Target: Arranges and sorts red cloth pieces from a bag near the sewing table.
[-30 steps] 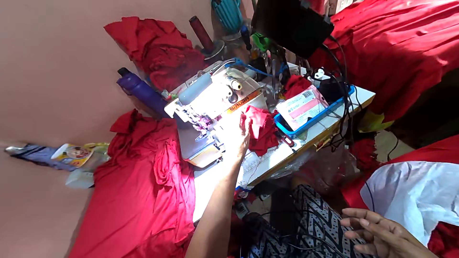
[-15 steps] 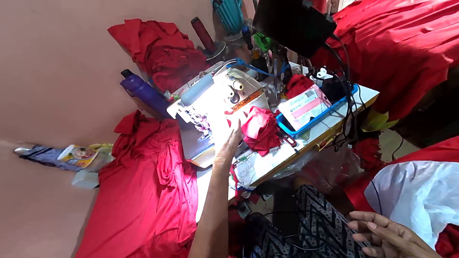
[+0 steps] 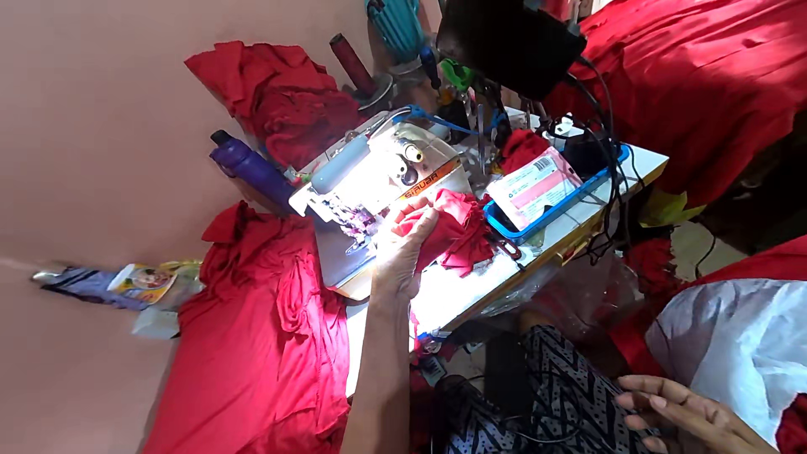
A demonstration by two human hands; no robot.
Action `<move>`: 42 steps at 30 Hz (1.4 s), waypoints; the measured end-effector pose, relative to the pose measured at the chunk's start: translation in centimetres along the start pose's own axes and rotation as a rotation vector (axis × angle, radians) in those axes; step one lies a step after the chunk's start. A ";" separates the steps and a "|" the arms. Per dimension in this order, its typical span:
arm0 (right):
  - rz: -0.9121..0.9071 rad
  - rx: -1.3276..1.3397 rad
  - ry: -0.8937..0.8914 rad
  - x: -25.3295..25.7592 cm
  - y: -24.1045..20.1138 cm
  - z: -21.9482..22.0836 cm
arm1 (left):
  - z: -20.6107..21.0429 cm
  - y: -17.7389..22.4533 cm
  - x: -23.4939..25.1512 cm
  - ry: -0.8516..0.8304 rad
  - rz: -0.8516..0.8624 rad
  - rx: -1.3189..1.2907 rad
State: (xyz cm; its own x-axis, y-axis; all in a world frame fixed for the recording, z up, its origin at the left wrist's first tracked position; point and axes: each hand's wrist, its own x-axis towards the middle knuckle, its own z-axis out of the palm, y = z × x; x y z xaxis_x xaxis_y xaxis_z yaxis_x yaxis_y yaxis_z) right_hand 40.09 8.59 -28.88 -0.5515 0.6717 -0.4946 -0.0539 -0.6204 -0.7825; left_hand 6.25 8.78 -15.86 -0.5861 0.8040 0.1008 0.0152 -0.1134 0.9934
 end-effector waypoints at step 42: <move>-0.826 -0.276 -0.165 2.1 -1.5 8.7 | 3.3 -8.6 -12.8 -0.377 0.138 -0.140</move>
State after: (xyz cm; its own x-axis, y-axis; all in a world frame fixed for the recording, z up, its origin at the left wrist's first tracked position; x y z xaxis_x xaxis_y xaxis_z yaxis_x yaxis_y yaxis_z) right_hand 31.76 7.40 -25.40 -0.5396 0.7817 0.3126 -0.2966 0.1710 -0.9396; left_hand 16.26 1.43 -25.55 -0.2484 0.9301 0.2706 -0.0524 -0.2919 0.9550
